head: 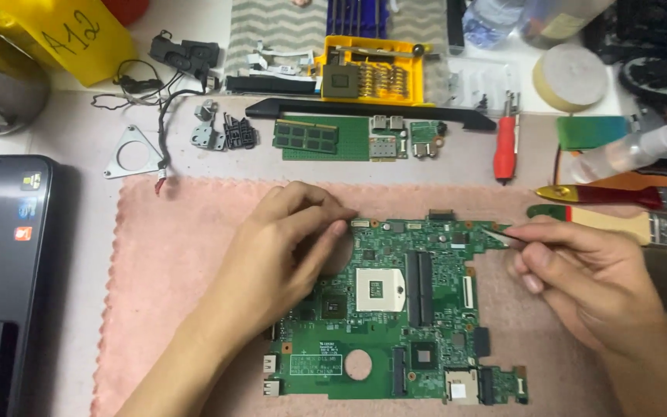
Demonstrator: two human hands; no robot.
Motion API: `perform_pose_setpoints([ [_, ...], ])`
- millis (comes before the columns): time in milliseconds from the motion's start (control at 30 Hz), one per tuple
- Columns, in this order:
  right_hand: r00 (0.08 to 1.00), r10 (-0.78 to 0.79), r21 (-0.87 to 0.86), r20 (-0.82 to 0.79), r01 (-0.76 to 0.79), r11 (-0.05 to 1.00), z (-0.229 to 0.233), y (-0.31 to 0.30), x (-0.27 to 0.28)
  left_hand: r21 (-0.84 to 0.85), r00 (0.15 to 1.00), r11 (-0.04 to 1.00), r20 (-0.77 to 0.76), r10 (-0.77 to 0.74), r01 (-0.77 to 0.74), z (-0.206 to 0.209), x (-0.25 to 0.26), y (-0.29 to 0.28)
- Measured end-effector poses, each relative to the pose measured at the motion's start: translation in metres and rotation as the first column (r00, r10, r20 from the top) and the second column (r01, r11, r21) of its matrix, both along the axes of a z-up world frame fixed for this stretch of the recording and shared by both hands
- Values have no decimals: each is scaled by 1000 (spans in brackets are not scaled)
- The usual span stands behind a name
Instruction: The person uses a small metal tool to scrape and clean the surface of a green circuit board. The hands hold the board steady while the tool is used to remove residue from various components and connectors on the board.
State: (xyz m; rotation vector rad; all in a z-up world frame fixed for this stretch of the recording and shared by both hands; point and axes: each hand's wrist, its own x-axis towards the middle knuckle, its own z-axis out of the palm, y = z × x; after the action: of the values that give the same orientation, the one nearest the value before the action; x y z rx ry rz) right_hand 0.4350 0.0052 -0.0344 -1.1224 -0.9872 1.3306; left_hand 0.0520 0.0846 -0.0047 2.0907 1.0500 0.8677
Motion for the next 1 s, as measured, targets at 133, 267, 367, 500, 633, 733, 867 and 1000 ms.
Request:
perform_pose_setpoints([
  [133,998,55,5,-37,-55,998,-2,3,4,25,999,999,-36,-20,21,5,1,-3],
  [267,988,0,-1,-156,0,1000,-8,7,9,33,997,999,-77,-29,32,7,2,-5],
  [367,969,34,50,-245,-22,999,1,15,6,19,996,999,-88,-31,33,7,3,-5],
  [500,959,-114,-23,-261,111,994,4,11,8,28,996,999,-84,-21,23,6,2,-5],
  [633,942,-215,-113,-258,192,975,0,11,11,-10,994,1000,-110,-14,13,7,4,-4],
  [733,941,-133,-35,-312,129,991,-4,11,11,-21,995,1000,-102,-3,1,6,4,-4],
  [867,958,-148,20,-245,157,987,-13,16,9,-34,995,999,-96,-17,14,11,1,-4],
  [1000,964,-93,56,-250,110,992,-13,19,9,-142,995,990,-88,-42,29,19,-12,2],
])
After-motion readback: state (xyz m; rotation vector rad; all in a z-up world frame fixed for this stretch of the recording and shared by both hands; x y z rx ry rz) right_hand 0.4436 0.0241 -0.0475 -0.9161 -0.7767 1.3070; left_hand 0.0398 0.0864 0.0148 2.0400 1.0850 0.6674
